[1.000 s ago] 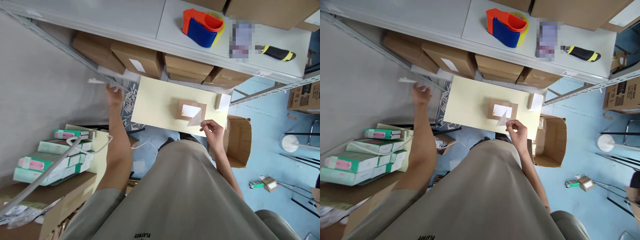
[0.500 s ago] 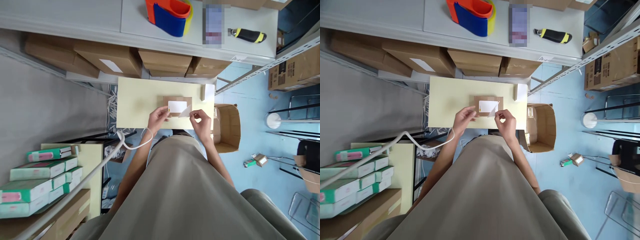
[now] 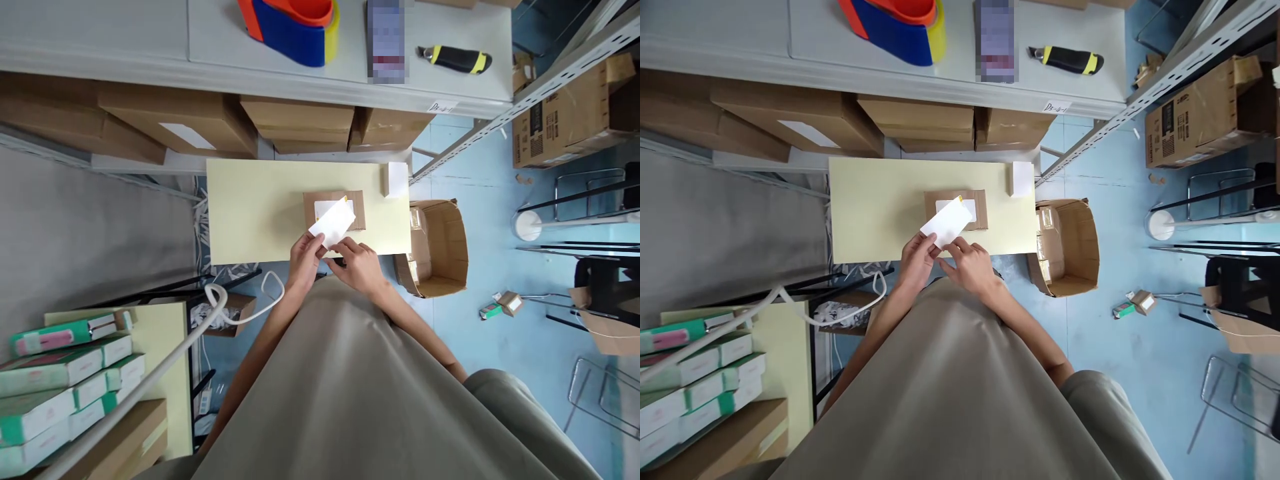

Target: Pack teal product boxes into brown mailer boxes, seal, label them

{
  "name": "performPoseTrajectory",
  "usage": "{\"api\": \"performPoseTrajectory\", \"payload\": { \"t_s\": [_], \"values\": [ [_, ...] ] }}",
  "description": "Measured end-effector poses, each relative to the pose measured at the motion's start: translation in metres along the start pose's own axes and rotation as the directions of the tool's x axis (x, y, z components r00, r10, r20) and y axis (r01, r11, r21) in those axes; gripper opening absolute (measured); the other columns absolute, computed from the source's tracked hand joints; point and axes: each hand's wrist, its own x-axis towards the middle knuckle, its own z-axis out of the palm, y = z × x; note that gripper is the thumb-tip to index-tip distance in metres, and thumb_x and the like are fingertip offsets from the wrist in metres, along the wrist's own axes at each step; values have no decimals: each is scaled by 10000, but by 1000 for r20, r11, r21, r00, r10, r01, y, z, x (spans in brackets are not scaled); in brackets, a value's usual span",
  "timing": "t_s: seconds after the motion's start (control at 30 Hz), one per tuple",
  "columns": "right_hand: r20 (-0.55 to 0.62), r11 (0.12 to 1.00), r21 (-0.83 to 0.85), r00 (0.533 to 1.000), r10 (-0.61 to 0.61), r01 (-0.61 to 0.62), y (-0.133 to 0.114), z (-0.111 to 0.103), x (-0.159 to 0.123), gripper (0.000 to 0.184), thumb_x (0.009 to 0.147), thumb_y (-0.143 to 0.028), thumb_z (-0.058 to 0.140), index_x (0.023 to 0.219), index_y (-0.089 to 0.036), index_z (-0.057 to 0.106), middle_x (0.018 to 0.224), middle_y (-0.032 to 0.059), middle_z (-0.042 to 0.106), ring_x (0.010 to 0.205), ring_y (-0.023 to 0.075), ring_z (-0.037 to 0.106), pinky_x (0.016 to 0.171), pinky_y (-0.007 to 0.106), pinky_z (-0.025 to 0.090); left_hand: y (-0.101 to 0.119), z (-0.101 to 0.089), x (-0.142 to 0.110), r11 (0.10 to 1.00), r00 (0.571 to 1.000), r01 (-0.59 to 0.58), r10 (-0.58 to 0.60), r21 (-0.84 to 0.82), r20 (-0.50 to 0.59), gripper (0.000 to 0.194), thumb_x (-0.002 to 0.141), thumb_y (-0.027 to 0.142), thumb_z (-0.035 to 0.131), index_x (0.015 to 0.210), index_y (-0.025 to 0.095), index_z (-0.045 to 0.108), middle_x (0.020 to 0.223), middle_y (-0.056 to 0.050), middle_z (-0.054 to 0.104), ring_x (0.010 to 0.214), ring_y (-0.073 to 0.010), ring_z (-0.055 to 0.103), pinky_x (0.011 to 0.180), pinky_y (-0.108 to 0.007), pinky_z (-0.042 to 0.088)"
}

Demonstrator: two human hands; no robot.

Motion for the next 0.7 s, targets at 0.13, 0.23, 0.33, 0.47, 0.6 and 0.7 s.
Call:
{"api": "performPoseTrajectory", "payload": {
  "t_s": [0.13, 0.23, 0.33, 0.47, 0.6, 0.7],
  "values": [
    [-111, 954, 251, 975, 194, -161, 23, -16, 6, 276, 1107, -457, 627, 1138, -254, 812, 1112, 55, 790, 728, 160, 729, 761, 313, 581, 3, -10, -3, 999, 1000, 16, -16, 28, -1, 393, 760, 431, 948, 997, 197, 740, 1149, -97, 833, 1227, -305, 763, 1038, -415, 623],
    [-176, 890, 385, 928, 329, -243, 48, -26, 17, 365, 1096, -534, 601, 1118, -252, 831, 1090, 68, 778, 721, 176, 731, 750, 335, 615, 5, -18, -6, 996, 998, 44, -47, 72, 39, 442, 737, 442, 957, 1045, 193, 760, 1163, -112, 835, 1258, -330, 753, 1063, -457, 625],
    [-121, 803, 527, 912, 393, -277, 69, -26, 26, 428, 1023, -631, 664, 1086, -246, 842, 1076, 62, 777, 651, 156, 707, 691, 333, 624, 7, -22, -11, 992, 993, 67, -77, 106, 85, 460, 724, 460, 963, 1040, 188, 768, 1149, -114, 838, 1238, -346, 760, 1065, -493, 634],
    [-12, 696, 657, 919, 395, -290, 83, -19, 31, 465, 926, -674, 750, 998, -221, 827, 959, 47, 789, 605, 142, 658, 603, 309, 598, 6, -25, -17, 986, 984, 102, -119, 134, 131, 444, 712, 460, 974, 984, 182, 759, 1081, -107, 835, 1175, -339, 777, 1055, -501, 636],
    [12, 690, 652, 915, 404, -313, 79, -23, 26, 360, 930, -565, 765, 927, -206, 782, 786, 16, 743, 589, 143, 612, 579, 293, 550, -5, -27, -15, 986, 990, 79, -95, 149, 103, 406, 721, 460, 954, 932, 198, 726, 1032, -89, 812, 1149, -308, 765, 1037, -459, 621],
    [-24, 773, 584, 946, 322, -248, 61, -28, 16, 208, 978, -412, 715, 929, -215, 764, 885, 25, 772, 668, 149, 640, 656, 291, 555, -20, -30, -8, 979, 1000, 15, -11, 202, -20, 381, 750, 494, 908, 899, 231, 675, 1001, -54, 784, 1145, -250, 743, 1042, -382, 582]
  ]
}}
